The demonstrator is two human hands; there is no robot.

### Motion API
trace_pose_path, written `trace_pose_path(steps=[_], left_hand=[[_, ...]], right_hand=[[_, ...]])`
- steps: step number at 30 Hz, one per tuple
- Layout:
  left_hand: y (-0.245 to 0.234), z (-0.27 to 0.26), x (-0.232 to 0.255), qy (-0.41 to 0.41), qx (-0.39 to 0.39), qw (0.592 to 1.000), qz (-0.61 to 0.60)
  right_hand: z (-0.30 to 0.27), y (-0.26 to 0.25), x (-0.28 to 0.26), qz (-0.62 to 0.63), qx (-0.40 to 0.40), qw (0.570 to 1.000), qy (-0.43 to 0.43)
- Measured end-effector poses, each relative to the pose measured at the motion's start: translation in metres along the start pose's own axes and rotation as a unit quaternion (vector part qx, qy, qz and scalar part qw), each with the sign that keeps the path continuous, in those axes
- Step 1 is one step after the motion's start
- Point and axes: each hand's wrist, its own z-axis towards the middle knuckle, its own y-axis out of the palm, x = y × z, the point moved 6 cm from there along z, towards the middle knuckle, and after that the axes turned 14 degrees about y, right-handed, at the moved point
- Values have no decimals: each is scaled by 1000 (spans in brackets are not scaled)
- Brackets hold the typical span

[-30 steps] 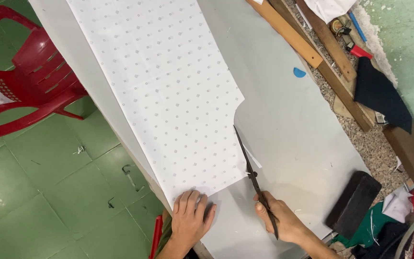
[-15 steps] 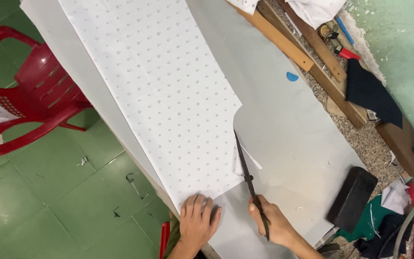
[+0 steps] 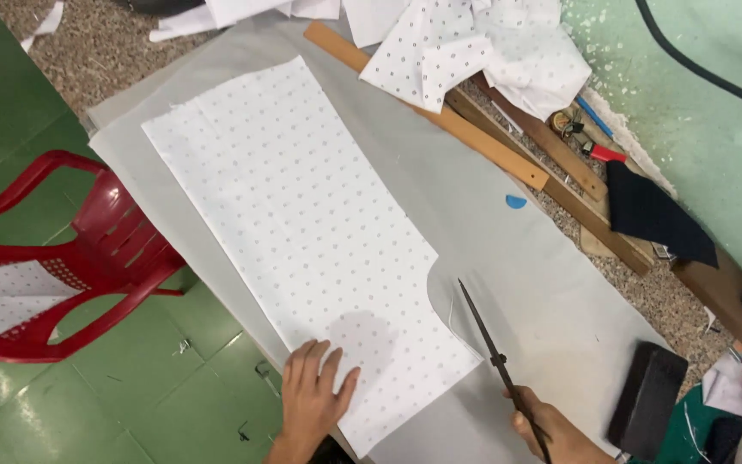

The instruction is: The person irons a piece of white patterned fabric on a work table using a steam iron and a black pressing block. They then use large scissors to cut the fabric along a curved edge, flip the piece, and repeat the ironing and cutting process on the other side.

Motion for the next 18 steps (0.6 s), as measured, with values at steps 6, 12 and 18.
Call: trace_pose_path(steps=[6,12,18], left_hand=[[26,11,-56,62,-8,996,-66],[35,-11,-60,64,59,996,-33],[42,-16,-61,51,59,997,-10]], right_hand=[[-30,-65,-86,-15,-119,973,198],[12,-86,-57,192,-159,948,197],[55,-87,-56,71,-149,981,105]])
